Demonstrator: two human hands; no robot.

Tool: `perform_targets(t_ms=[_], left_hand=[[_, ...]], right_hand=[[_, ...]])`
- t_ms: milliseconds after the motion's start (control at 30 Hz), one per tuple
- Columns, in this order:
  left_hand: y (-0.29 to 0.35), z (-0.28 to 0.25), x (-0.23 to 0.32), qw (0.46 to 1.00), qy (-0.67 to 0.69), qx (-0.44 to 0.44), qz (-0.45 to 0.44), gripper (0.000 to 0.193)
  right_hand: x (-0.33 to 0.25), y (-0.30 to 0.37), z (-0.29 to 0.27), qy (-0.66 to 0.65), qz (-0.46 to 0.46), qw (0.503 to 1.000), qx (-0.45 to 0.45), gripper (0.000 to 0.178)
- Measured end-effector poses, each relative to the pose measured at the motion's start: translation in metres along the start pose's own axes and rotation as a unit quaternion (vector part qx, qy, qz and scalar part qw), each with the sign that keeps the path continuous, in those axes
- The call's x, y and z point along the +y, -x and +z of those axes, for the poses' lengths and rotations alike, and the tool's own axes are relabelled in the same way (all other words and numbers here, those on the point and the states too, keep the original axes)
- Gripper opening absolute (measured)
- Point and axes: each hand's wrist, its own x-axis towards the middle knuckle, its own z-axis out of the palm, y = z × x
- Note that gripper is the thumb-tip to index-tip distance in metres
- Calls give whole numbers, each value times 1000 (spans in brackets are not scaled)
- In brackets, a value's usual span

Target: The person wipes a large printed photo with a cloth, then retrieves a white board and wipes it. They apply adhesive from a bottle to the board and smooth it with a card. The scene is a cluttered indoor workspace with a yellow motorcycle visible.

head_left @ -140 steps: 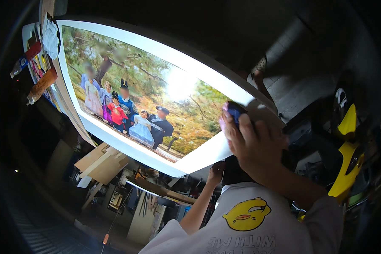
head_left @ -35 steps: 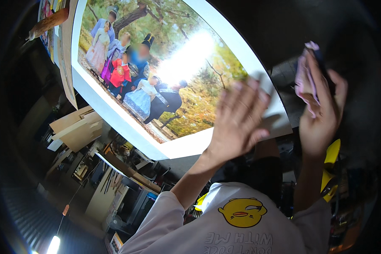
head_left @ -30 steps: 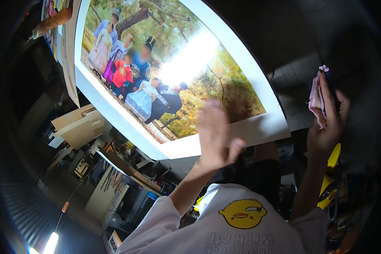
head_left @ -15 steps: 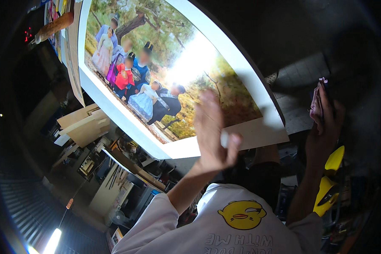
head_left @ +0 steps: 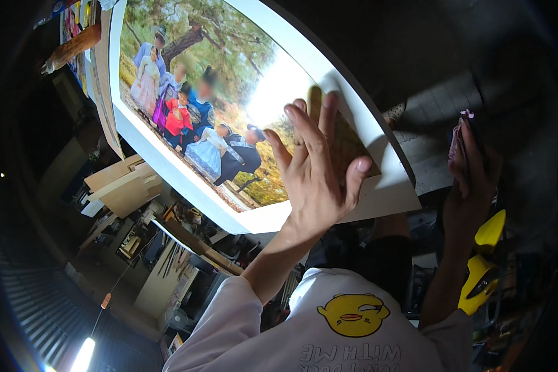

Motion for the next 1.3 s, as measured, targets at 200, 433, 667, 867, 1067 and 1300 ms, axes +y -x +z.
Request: perform_targets(t_ms=[200, 433, 667, 867, 1067, 1300], left_hand=[[16, 1, 3, 999, 42, -14, -7, 100], [17, 2, -2, 999, 41, -9, -20, 104], [12, -1, -1, 998, 59, -8, -10, 98], [-4, 3, -9, 1000, 15, 13, -11, 104], [11, 1, -9, 1000, -3, 4, -8, 103], [14, 0, -6, 999, 33, -9, -14, 102]], right_hand=[[-1, -2, -1, -18, -15, 1000, 6, 46], [-2, 0, -1, -3, -9, 1000, 6, 51], [2, 1, -5, -20, 1, 1000, -6, 50], [9, 1, -1, -11, -26, 1000, 5, 45], [8, 3, -4, -23, -31, 999, 5, 47], [9, 6, -9, 2, -3, 1000, -18, 49]])
